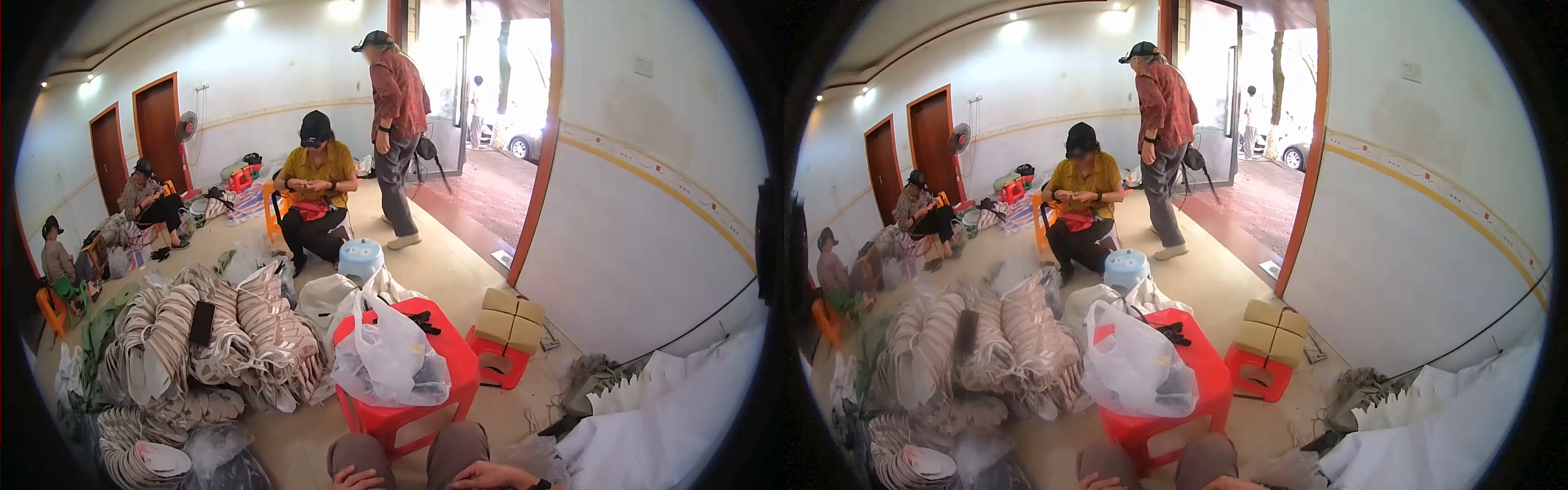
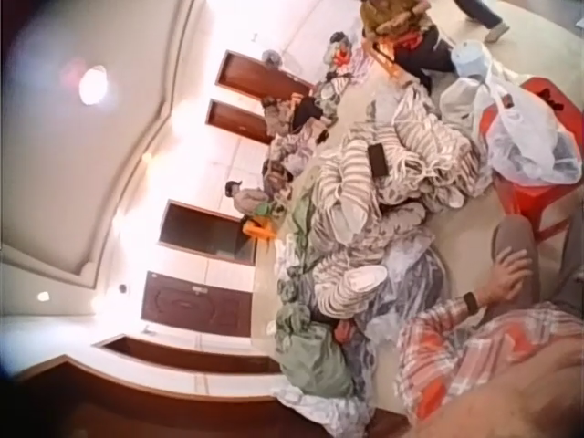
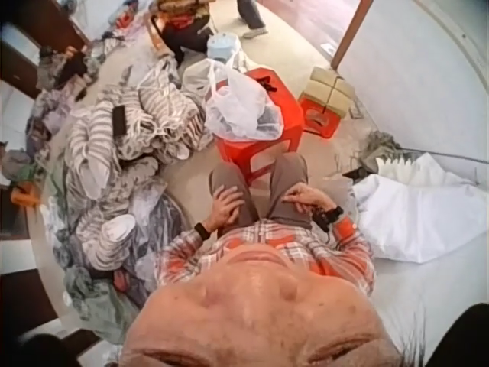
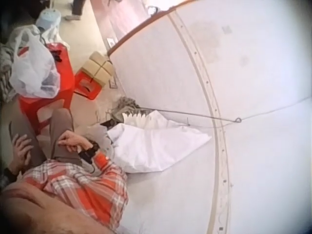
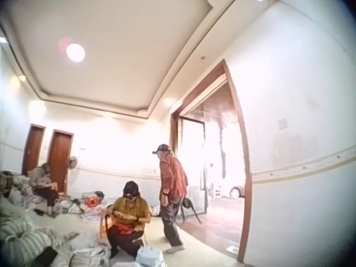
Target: Sorting and bagging black shoe components into a plastic bag.
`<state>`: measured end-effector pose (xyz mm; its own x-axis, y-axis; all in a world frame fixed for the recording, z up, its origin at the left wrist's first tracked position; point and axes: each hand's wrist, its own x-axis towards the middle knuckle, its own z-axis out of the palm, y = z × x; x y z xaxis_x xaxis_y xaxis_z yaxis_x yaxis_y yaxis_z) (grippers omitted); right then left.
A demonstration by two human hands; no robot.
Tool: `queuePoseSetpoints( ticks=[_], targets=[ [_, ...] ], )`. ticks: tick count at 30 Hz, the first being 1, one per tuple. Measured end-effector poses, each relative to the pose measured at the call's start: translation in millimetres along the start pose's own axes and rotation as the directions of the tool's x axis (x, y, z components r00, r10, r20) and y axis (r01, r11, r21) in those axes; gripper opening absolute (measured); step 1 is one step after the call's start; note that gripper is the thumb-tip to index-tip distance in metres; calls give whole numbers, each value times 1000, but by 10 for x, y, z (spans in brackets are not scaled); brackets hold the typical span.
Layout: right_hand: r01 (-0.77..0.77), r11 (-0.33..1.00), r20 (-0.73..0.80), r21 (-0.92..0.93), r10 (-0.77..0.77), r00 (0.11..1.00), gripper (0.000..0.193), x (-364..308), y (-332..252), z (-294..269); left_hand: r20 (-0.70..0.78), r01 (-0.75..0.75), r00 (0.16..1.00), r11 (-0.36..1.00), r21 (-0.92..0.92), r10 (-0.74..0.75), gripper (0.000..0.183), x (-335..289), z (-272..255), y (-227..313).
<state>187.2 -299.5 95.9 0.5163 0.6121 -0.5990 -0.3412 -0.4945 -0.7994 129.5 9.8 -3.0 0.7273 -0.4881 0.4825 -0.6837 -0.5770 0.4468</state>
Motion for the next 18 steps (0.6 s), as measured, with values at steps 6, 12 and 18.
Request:
queuePoseSetpoints(
  ticks=[6, 12, 18],
  targets=[
    [-51, 999, -99, 8, 52, 994, 27, 9, -54, 64, 7, 6, 1000, 1000, 0, -6, 24, 52, 9, 2],
    [33, 999, -91, 26, -31, 995, 27, 15, -74, 68, 11, 8, 1000, 1000, -6, -8, 25, 30, 29, -18],
    [-31, 1000, -92, 2, 31, 995, 29, 43, -112, 123, -27, 42, 999, 999, 19, -41, 25, -45, 19, -5]
  ],
)
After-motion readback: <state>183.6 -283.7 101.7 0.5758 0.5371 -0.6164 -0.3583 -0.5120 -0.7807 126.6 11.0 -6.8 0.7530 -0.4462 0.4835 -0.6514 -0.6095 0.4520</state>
